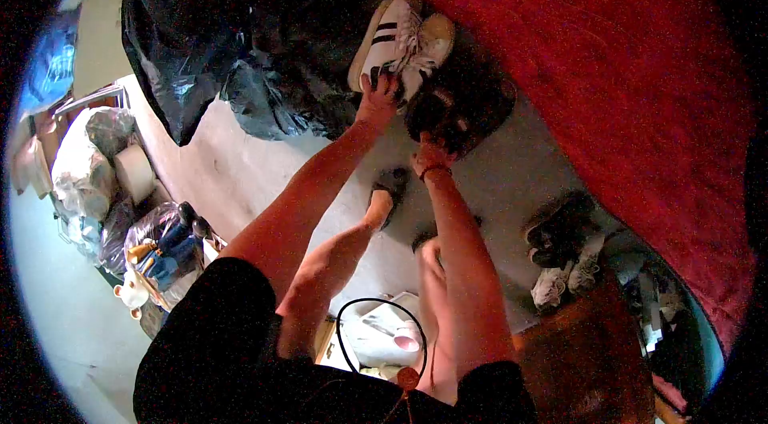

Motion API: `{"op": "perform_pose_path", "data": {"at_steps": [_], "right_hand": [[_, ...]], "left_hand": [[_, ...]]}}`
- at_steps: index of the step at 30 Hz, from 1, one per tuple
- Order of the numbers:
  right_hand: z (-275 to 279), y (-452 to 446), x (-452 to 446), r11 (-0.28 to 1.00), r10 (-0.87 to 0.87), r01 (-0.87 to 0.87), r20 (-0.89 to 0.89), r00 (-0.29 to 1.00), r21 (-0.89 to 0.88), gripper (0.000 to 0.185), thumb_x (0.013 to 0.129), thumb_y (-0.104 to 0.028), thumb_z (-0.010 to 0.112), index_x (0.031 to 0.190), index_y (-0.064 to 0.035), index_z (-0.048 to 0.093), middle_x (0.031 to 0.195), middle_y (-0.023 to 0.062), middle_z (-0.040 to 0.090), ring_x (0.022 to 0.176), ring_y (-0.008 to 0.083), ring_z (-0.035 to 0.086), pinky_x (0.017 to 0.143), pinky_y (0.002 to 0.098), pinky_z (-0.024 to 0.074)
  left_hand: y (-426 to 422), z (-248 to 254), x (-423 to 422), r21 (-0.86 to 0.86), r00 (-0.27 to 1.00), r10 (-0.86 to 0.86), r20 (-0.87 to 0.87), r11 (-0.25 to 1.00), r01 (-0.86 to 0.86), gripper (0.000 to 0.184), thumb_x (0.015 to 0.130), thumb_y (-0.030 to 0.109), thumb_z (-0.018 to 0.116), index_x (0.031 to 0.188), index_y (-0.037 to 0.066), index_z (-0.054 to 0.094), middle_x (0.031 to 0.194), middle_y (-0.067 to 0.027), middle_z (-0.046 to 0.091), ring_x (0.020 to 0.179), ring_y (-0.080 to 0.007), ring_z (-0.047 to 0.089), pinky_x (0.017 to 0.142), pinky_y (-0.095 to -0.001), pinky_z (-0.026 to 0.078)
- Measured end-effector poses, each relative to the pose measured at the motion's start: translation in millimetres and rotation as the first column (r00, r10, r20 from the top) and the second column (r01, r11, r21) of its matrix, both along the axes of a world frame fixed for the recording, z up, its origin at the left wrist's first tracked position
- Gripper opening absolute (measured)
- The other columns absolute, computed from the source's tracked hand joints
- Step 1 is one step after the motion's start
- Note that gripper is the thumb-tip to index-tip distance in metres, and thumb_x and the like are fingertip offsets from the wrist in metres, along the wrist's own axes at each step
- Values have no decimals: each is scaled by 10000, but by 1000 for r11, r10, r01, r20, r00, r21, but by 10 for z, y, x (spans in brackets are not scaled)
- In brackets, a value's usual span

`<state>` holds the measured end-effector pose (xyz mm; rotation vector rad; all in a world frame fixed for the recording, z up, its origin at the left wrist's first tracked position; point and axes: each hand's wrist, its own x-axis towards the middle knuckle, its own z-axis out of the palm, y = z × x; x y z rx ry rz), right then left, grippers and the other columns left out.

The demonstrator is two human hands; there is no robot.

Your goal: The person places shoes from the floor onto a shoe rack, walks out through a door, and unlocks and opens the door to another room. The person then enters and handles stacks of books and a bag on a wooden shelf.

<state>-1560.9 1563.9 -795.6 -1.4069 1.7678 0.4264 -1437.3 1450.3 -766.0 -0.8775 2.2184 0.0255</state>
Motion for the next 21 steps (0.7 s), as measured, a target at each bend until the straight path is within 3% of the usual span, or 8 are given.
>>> {"op": "perform_pose_path", "data": {"at_steps": [5,9,11,14,16,17,20,21], "right_hand": [[130,-78,-248,987,-155,152,69,986,45,598,759,-441,559,1236,-103,433,1215,163,489,1082,350,486,854,491,415],[1060,191,-732,923,-171,215,161,972,-319,651,729,-544,565,1160,-61,501,1024,203,585,935,369,557,788,424,458],[1608,313,-976,897,-312,384,300,901,-220,691,701,-615,560,1081,-39,555,914,201,616,853,378,578,747,425,467],[2542,607,-1224,873,-433,486,399,808,-37,715,686,-657,545,1035,-34,588,898,207,618,839,391,573,723,429,460],[2894,1069,-1232,676,-546,730,598,587,-99,715,697,-665,524,1070,-59,587,966,210,611,900,368,569,758,412,449],[3265,1165,-1299,745,-614,664,452,646,62,701,715,-636,531,1085,-42,574,998,201,607,939,355,563,789,398,446],[3966,1821,-1307,704,-692,710,227,685,3,686,723,-628,531,1034,-20,598,962,184,621,916,348,573,788,394,455],[4037,2049,-1330,665,-727,747,227,648,-7,702,723,-644,514,1010,-11,609,946,188,625,906,344,577,782,395,459]], "left_hand": [[-68,-12,-85,-9,996,3,84,1000,-3,335,766,267,581,1072,134,612,1247,-145,401,1145,-350,346,883,-644,224],[-150,332,-250,-64,997,73,-5,995,-73,280,767,219,569,1031,149,628,1013,-116,544,1031,-313,431,827,-584,272],[-93,242,-116,-54,1000,26,-1,998,-26,293,745,214,595,1023,132,630,1043,-112,567,1017,-305,455,786,-559,298],[-79,843,-9,370,834,472,-285,857,-358,474,785,232,479,1213,27,472,1319,-151,398,1135,-315,402,947,-546,240],[91,1577,-165,374,996,90,15,923,-89,607,752,248,516,1300,38,360,1390,-167,275,1222,-326,321,992,-517,213],[142,2046,-315,462,982,-109,154,887,26,674,735,259,537,1333,43,314,1414,-176,229,1260,-330,281,1013,-505,199],[488,2544,-224,570,967,-249,-60,787,238,292,602,203,660,860,68,670,889,-131,638,882,-311,583,704,-480,433],[527,2707,-229,566,964,-261,-46,789,240,306,592,223,671,852,62,668,865,-134,637,840,-300,595,686,-463,449]]}}
